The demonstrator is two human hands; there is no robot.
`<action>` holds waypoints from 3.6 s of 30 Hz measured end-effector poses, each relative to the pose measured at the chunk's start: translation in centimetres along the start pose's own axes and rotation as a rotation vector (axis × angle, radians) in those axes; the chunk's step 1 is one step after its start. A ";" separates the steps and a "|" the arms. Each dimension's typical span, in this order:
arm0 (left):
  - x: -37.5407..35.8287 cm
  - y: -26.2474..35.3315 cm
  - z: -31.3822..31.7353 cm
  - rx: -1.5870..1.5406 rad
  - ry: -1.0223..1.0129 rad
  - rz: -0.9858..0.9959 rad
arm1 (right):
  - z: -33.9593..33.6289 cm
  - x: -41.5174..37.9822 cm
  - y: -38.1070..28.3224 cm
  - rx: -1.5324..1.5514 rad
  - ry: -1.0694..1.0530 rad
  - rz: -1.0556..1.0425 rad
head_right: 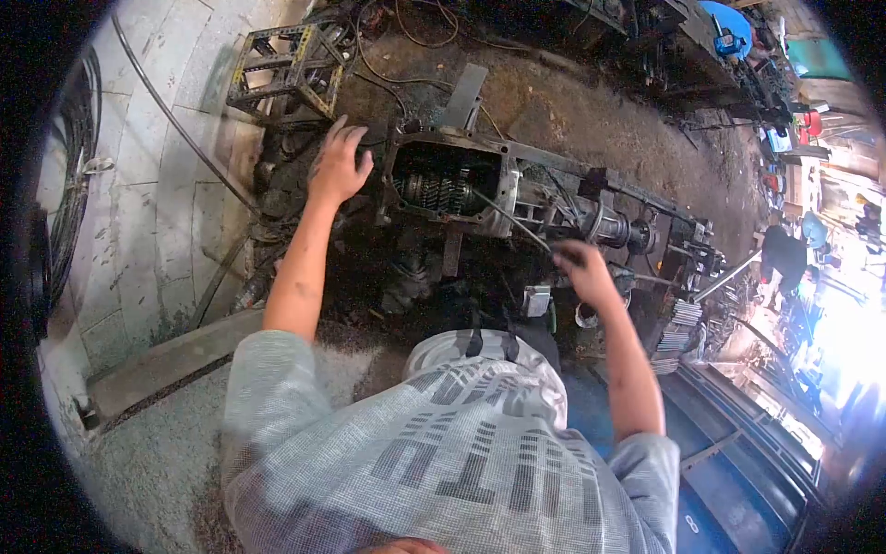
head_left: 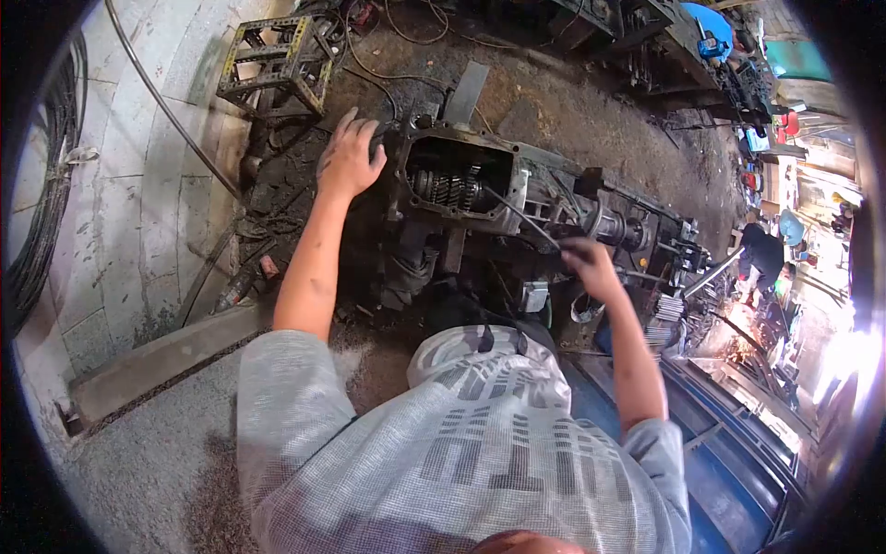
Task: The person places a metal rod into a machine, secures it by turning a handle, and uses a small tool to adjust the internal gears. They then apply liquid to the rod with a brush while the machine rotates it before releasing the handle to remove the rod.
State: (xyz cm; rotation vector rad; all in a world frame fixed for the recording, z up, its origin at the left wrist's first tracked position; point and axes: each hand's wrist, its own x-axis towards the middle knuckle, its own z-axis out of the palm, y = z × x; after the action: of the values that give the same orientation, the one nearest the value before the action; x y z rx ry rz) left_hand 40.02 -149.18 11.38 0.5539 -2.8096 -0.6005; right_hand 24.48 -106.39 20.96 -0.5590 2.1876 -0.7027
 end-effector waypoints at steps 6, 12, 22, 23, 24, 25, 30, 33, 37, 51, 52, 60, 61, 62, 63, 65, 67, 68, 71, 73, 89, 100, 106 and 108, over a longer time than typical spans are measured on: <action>-2.2 0.9 -0.6 0.012 0.100 0.087 | 1.6 -11.1 7.2 0.514 0.374 0.296; -3.0 1.0 -0.2 0.082 0.197 0.140 | 3.3 -14.7 9.9 0.733 0.503 0.357; -3.2 2.6 -1.2 -0.035 0.228 0.047 | 2.4 -12.6 3.6 0.290 0.348 0.168; -3.3 2.9 -1.3 -0.100 0.266 -0.005 | 1.8 -12.3 2.1 0.183 0.312 0.118; -3.6 2.9 -1.3 -0.097 0.266 -0.006 | 1.4 -11.9 1.0 0.076 0.276 0.068; -4.1 3.0 -1.3 -0.074 0.281 -0.024 | 1.4 -11.4 0.3 0.028 0.342 -0.066; -4.8 3.2 -1.8 -0.046 0.302 -0.060 | -0.8 -8.6 -6.9 -0.420 0.302 -0.121; -4.4 3.1 -1.7 -0.052 0.331 -0.029 | -1.1 -5.8 -10.4 -0.781 0.238 -0.205; -4.7 3.4 -1.8 -0.069 0.381 -0.076 | -0.2 -2.5 -13.6 -0.903 0.159 -0.262; -9.2 5.4 -2.3 -0.239 0.298 -0.275 | 1.0 -7.7 2.6 0.487 0.176 0.011; -9.2 6.1 -2.2 -0.244 0.295 -0.264 | 1.4 -8.9 3.9 0.543 0.230 0.032; -7.6 16.0 1.0 -0.391 0.283 -0.032 | 1.9 -12.3 6.6 0.726 0.187 0.270; -7.6 18.0 1.4 -0.435 0.250 -0.017 | 2.3 -12.0 7.0 0.698 0.166 0.233; -7.6 19.3 2.2 -0.458 0.199 0.021 | 2.6 -11.5 7.5 0.669 0.144 0.195; -7.7 20.7 3.4 -0.494 0.163 0.035 | 2.5 -11.4 7.3 0.677 0.146 0.192; -8.0 23.9 4.8 -0.554 0.086 0.062 | 2.0 -11.0 6.5 0.713 0.118 0.218; -8.2 26.5 7.0 -0.677 -0.031 0.043 | 0.8 -10.3 5.2 0.693 0.101 0.260; -8.4 27.7 7.9 -0.731 -0.102 0.029 | 0.3 -9.8 5.0 0.668 0.081 0.305; -8.1 32.3 8.6 -0.812 -0.241 -0.044 | -1.5 -6.8 4.0 0.504 0.072 0.181; -7.9 34.3 9.2 -0.833 -0.255 -0.044 | -2.6 -5.2 4.3 -0.231 0.155 -0.545; -16.0 45.1 16.5 -0.902 0.358 -0.429 | -18.3 -15.5 28.6 0.207 0.379 -0.327; -26.2 49.2 27.4 -0.897 0.460 -0.995 | -32.4 -9.0 39.8 -0.571 0.761 -0.423; -32.4 46.3 38.9 -0.712 -0.047 -1.440 | -31.0 -8.0 39.2 -0.493 0.813 -0.369; -32.1 47.7 39.4 -0.850 0.024 -1.492 | -30.9 -8.2 39.3 -0.515 0.788 -0.317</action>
State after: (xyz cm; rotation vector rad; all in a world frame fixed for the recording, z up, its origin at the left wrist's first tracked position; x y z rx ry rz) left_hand 42.91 -82.16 -7.46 2.2150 -1.3135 -1.7404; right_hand -0.74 -62.57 17.62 -1.0390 3.0960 -0.5676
